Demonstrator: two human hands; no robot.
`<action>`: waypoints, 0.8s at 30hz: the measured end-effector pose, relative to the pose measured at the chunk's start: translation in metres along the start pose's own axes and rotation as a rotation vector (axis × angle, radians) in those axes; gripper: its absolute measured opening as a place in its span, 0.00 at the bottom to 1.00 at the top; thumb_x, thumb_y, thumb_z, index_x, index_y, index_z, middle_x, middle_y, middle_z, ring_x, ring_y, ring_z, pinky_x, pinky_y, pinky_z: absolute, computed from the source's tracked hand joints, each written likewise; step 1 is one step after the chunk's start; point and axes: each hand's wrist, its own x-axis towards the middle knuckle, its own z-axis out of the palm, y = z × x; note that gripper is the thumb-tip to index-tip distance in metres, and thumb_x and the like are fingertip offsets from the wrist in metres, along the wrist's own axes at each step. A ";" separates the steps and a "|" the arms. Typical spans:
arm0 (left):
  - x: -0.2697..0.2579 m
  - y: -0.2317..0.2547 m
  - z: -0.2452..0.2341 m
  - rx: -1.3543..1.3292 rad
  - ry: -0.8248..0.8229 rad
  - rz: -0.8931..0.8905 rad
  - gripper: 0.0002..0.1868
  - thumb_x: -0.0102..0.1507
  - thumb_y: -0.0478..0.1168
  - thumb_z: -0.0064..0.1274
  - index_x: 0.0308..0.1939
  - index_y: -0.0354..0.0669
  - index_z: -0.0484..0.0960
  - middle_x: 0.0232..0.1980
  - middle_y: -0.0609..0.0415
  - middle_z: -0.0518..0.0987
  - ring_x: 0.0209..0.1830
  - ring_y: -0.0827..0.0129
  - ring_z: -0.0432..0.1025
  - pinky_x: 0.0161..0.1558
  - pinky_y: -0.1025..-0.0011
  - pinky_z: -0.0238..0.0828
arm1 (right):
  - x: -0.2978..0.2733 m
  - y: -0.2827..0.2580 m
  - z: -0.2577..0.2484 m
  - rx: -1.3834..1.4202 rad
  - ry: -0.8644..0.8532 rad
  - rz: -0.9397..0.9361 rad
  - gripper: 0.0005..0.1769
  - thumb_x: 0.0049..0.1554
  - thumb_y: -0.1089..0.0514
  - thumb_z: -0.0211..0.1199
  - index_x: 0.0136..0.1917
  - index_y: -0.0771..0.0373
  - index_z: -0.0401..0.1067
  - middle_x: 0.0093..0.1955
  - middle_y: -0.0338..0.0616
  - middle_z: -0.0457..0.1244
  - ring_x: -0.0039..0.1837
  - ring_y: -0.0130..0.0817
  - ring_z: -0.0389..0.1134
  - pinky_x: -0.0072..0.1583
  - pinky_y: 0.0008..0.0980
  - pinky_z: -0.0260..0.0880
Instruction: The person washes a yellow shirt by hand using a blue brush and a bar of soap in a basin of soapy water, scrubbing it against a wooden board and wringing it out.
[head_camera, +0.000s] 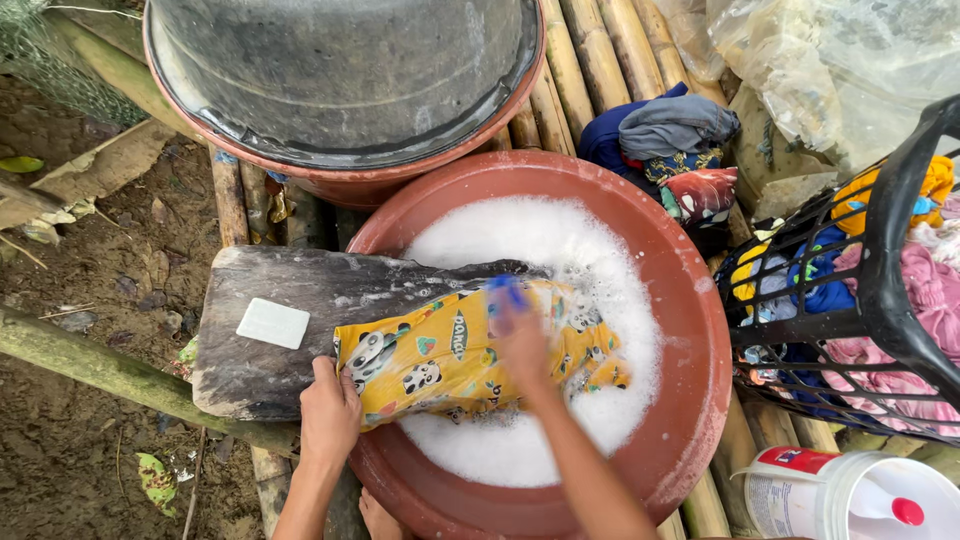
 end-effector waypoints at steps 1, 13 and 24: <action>0.001 0.001 0.000 -0.011 0.006 0.020 0.09 0.68 0.36 0.45 0.46 0.33 0.66 0.31 0.27 0.78 0.35 0.32 0.75 0.30 0.45 0.68 | 0.024 0.014 -0.025 -0.540 0.127 0.019 0.28 0.59 0.48 0.61 0.72 0.44 0.68 0.49 0.56 0.65 0.46 0.46 0.68 0.49 0.44 0.73; -0.006 -0.007 0.004 -0.035 0.051 -0.004 0.09 0.69 0.38 0.46 0.47 0.33 0.70 0.33 0.31 0.79 0.35 0.35 0.76 0.33 0.49 0.69 | -0.014 -0.013 0.031 0.002 -0.044 -0.235 0.27 0.68 0.35 0.46 0.65 0.53 0.72 0.49 0.54 0.66 0.48 0.46 0.67 0.49 0.46 0.69; 0.011 0.014 0.001 -1.022 -0.682 -0.219 0.42 0.63 0.49 0.55 0.77 0.40 0.56 0.69 0.47 0.72 0.65 0.62 0.69 0.62 0.61 0.68 | 0.032 0.139 -0.051 -0.025 0.123 0.280 0.36 0.48 0.48 0.75 0.63 0.71 0.71 0.55 0.62 0.71 0.54 0.49 0.73 0.58 0.42 0.72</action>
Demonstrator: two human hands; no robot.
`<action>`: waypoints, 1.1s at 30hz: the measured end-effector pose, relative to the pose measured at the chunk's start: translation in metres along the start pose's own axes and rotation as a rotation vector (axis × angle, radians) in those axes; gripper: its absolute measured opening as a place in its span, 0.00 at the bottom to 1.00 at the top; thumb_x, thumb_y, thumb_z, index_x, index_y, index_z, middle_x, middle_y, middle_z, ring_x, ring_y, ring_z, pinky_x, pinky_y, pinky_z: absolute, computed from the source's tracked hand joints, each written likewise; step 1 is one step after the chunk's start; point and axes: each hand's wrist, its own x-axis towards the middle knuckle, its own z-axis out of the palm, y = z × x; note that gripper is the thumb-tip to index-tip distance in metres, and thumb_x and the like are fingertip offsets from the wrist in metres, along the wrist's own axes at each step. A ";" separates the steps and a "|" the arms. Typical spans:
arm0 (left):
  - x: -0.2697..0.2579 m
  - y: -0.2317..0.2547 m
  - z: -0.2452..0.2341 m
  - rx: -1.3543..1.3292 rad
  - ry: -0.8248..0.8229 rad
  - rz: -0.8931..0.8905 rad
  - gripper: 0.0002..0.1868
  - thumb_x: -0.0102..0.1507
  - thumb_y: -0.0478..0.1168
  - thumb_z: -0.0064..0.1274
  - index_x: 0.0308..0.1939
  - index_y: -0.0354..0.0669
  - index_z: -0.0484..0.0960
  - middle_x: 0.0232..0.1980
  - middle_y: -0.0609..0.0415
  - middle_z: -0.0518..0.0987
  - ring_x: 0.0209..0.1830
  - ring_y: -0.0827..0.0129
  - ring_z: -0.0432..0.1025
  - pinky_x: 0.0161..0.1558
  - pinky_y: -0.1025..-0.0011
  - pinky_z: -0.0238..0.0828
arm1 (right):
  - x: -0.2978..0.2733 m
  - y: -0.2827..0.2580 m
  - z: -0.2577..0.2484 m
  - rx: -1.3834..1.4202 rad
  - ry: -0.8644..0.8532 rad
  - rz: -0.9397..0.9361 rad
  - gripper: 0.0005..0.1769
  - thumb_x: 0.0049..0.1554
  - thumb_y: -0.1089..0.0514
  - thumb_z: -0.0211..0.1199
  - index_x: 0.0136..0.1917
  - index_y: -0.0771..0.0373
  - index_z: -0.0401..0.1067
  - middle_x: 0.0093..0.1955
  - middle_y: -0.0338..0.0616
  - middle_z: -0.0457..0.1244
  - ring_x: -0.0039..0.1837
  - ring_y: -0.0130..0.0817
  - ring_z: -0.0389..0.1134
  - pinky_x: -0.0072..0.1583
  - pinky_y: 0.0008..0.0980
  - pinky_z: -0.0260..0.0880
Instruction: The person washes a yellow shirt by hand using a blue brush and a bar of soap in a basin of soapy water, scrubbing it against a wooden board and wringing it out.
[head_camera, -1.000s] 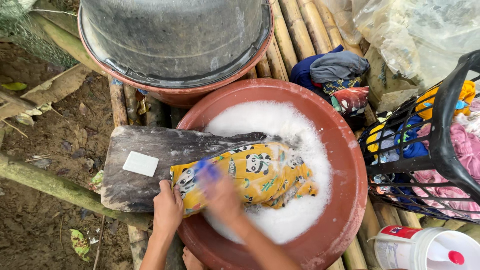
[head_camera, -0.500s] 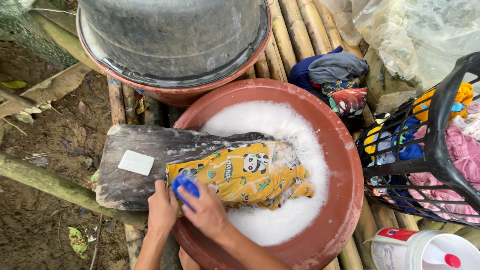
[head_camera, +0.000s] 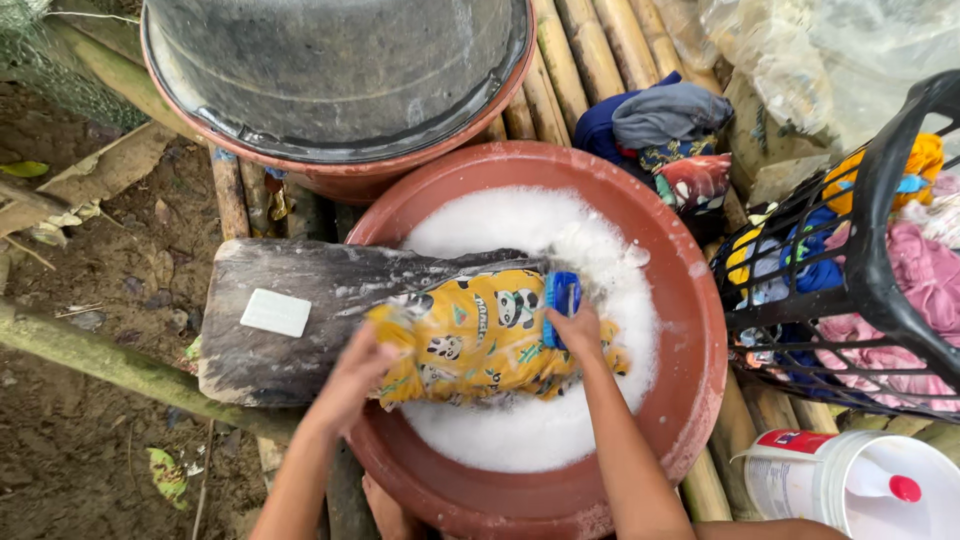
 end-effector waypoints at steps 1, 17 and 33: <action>-0.002 0.000 0.014 0.160 -0.048 -0.109 0.46 0.61 0.48 0.57 0.78 0.44 0.52 0.72 0.46 0.70 0.68 0.62 0.68 0.64 0.62 0.67 | -0.009 -0.005 -0.008 0.026 -0.116 0.157 0.36 0.47 0.49 0.74 0.63 0.71 0.71 0.53 0.61 0.72 0.51 0.48 0.75 0.54 0.42 0.75; 0.014 0.000 -0.007 0.985 0.392 0.191 0.34 0.67 0.34 0.50 0.74 0.44 0.53 0.48 0.28 0.81 0.55 0.38 0.75 0.47 0.53 0.74 | -0.076 -0.187 0.012 0.041 0.027 -0.379 0.41 0.58 0.59 0.57 0.82 0.48 0.51 0.71 0.55 0.60 0.66 0.52 0.66 0.65 0.45 0.68; -0.005 -0.016 -0.007 0.944 0.509 0.250 0.09 0.67 0.35 0.51 0.49 0.36 0.73 0.32 0.33 0.80 0.35 0.40 0.77 0.36 0.53 0.72 | -0.162 -0.199 0.089 0.171 -0.240 -0.716 0.26 0.64 0.46 0.56 0.75 0.44 0.65 0.66 0.52 0.65 0.55 0.49 0.68 0.55 0.45 0.72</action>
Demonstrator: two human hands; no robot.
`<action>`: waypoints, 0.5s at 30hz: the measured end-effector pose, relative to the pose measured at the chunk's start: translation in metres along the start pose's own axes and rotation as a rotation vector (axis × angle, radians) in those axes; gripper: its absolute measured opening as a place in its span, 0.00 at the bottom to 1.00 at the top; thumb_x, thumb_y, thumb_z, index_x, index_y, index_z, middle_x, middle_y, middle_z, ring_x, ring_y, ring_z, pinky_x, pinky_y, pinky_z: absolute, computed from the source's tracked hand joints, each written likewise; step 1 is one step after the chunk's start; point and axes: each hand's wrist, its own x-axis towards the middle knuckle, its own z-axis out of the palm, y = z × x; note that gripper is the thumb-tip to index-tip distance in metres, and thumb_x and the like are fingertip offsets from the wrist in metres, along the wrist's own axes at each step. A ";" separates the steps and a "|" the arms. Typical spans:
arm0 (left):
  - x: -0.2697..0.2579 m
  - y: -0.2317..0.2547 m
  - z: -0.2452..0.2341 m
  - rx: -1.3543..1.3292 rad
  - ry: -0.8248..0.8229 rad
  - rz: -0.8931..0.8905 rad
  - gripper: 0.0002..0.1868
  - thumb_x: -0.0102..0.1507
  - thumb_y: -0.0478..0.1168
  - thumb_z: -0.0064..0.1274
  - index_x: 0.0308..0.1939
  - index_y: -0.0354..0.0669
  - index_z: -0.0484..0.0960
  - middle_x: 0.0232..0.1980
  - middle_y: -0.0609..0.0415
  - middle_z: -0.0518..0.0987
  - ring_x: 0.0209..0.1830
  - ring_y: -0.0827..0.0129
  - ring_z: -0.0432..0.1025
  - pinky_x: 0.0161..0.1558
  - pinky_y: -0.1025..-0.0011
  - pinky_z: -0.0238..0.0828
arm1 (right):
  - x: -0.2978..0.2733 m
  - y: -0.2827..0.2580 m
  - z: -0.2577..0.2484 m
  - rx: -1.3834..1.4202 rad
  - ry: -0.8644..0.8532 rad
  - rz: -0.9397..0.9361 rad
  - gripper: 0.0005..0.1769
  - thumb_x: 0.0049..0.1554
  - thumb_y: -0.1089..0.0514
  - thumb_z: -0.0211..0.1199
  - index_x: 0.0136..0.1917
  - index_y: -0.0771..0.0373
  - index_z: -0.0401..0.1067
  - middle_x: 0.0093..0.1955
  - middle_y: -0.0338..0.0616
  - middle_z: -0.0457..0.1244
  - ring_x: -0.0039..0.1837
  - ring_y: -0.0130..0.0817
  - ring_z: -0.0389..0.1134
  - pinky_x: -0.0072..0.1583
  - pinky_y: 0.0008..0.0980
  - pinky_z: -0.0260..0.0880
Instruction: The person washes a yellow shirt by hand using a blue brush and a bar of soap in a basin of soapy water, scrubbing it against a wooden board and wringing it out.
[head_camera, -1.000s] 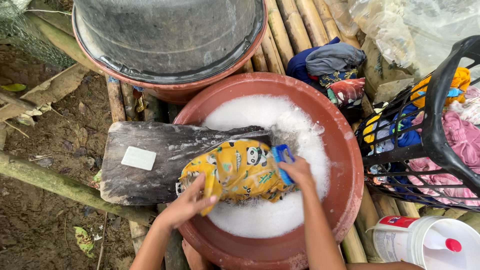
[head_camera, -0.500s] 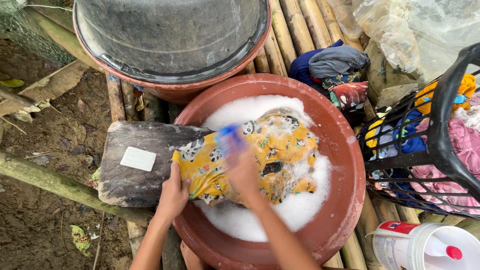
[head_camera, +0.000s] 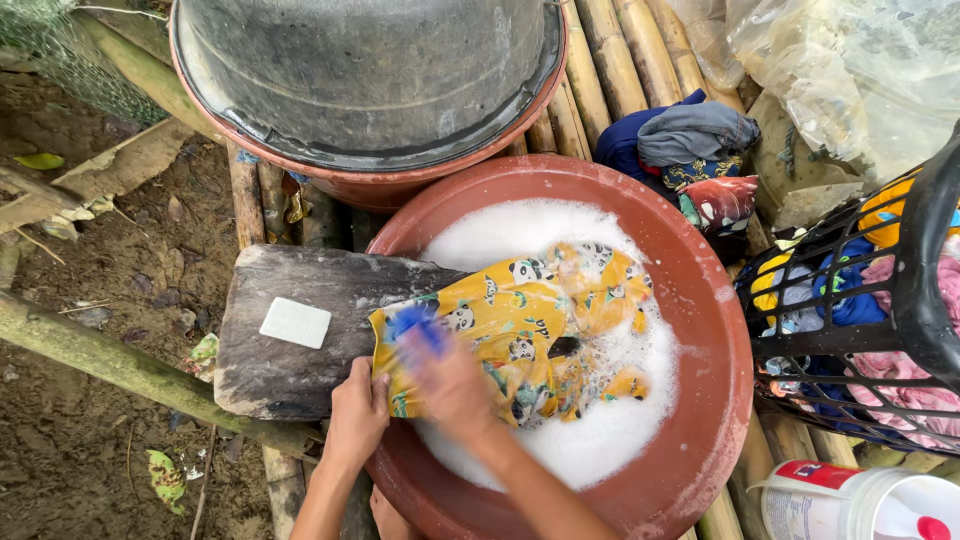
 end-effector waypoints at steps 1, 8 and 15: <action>-0.001 -0.002 -0.002 0.008 -0.015 -0.032 0.10 0.66 0.35 0.51 0.49 0.34 0.73 0.32 0.33 0.80 0.35 0.40 0.77 0.36 0.53 0.71 | -0.001 0.001 -0.001 -0.089 -0.059 -0.007 0.27 0.64 0.47 0.56 0.75 0.43 0.65 0.64 0.53 0.65 0.55 0.49 0.67 0.56 0.46 0.72; 0.001 0.001 -0.002 -0.041 0.033 -0.013 0.14 0.63 0.34 0.52 0.51 0.32 0.72 0.34 0.33 0.81 0.34 0.41 0.79 0.35 0.54 0.73 | 0.054 0.150 -0.107 -0.560 0.271 0.251 0.26 0.57 0.52 0.63 0.68 0.58 0.73 0.53 0.56 0.68 0.47 0.47 0.71 0.50 0.43 0.75; 0.003 0.010 -0.013 -0.073 -0.141 -0.287 0.16 0.63 0.37 0.53 0.53 0.35 0.73 0.39 0.39 0.85 0.28 0.48 0.82 0.32 0.59 0.75 | 0.016 0.068 -0.007 -0.078 -0.126 0.694 0.21 0.65 0.42 0.58 0.53 0.62 0.75 0.41 0.56 0.69 0.44 0.46 0.70 0.50 0.43 0.74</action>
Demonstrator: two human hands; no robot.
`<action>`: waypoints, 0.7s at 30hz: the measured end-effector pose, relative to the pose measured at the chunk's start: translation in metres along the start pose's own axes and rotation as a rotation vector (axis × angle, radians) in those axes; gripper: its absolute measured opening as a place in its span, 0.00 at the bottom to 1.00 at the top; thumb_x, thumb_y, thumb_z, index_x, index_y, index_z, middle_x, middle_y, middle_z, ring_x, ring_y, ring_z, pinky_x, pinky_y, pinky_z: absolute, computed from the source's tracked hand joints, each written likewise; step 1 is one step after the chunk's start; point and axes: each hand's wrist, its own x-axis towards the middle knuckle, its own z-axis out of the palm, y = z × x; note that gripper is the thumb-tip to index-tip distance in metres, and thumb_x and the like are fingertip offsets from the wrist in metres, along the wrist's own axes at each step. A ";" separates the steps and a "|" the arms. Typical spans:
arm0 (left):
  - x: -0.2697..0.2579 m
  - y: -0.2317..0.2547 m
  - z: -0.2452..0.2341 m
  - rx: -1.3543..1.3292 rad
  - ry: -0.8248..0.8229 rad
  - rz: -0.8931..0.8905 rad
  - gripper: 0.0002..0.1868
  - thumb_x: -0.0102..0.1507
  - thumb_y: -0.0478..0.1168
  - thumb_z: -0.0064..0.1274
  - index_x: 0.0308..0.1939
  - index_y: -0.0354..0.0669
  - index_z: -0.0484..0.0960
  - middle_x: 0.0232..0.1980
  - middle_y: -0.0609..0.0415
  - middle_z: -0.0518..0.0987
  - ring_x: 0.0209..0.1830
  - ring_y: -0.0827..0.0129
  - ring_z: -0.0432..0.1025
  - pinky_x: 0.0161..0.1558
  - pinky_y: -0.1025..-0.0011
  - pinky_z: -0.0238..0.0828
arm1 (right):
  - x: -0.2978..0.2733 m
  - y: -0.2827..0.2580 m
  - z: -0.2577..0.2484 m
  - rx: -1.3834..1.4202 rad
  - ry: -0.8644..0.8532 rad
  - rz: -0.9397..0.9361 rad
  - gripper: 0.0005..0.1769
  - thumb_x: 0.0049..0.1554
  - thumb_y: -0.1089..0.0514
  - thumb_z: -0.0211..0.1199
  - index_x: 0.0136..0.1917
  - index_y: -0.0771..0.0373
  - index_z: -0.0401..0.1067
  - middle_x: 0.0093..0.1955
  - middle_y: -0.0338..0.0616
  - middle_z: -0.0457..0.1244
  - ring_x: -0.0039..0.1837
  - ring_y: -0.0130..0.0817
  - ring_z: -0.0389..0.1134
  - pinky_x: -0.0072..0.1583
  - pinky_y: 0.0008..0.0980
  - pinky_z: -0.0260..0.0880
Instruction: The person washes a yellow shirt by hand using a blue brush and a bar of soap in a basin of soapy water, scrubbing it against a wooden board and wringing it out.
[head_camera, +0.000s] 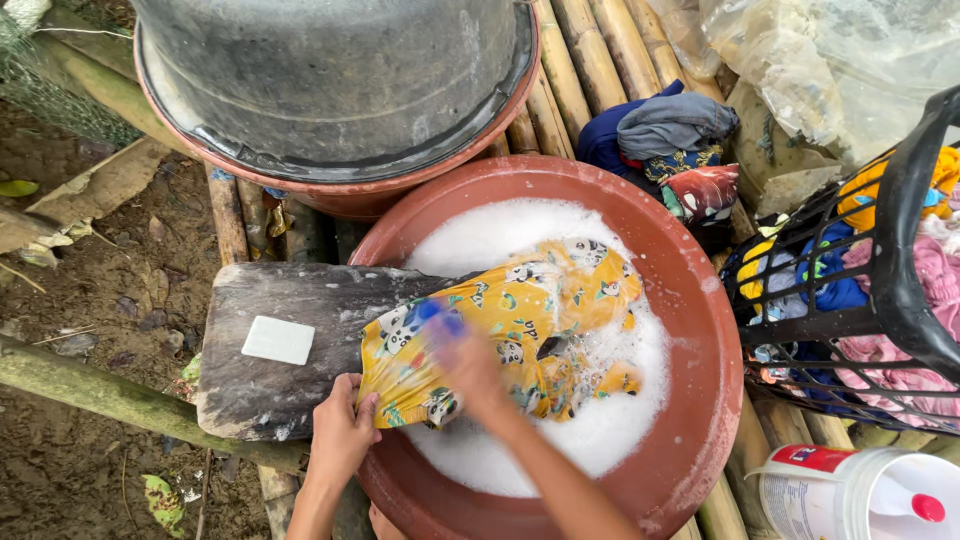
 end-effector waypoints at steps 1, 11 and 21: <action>0.002 -0.001 -0.001 0.039 0.009 0.056 0.15 0.64 0.38 0.54 0.52 0.35 0.76 0.37 0.38 0.86 0.31 0.53 0.83 0.34 0.62 0.76 | 0.024 0.024 -0.026 -0.042 0.106 0.050 0.20 0.63 0.43 0.59 0.59 0.59 0.74 0.46 0.54 0.69 0.47 0.45 0.71 0.53 0.43 0.74; 0.044 0.030 0.011 -1.240 -0.448 0.065 0.26 0.69 0.48 0.49 0.67 0.36 0.69 0.65 0.46 0.77 0.64 0.60 0.73 0.63 0.58 0.70 | 0.008 0.168 -0.107 1.029 0.376 0.252 0.45 0.51 0.54 0.63 0.79 0.48 0.51 0.73 0.46 0.59 0.66 0.40 0.64 0.61 0.42 0.70; 0.019 0.032 -0.012 -0.557 -0.324 0.143 0.39 0.67 0.51 0.47 0.78 0.46 0.51 0.74 0.48 0.66 0.72 0.62 0.62 0.67 0.60 0.60 | -0.052 0.108 -0.109 0.169 0.408 0.197 0.43 0.53 0.52 0.66 0.78 0.61 0.58 0.60 0.55 0.65 0.57 0.44 0.68 0.58 0.41 0.70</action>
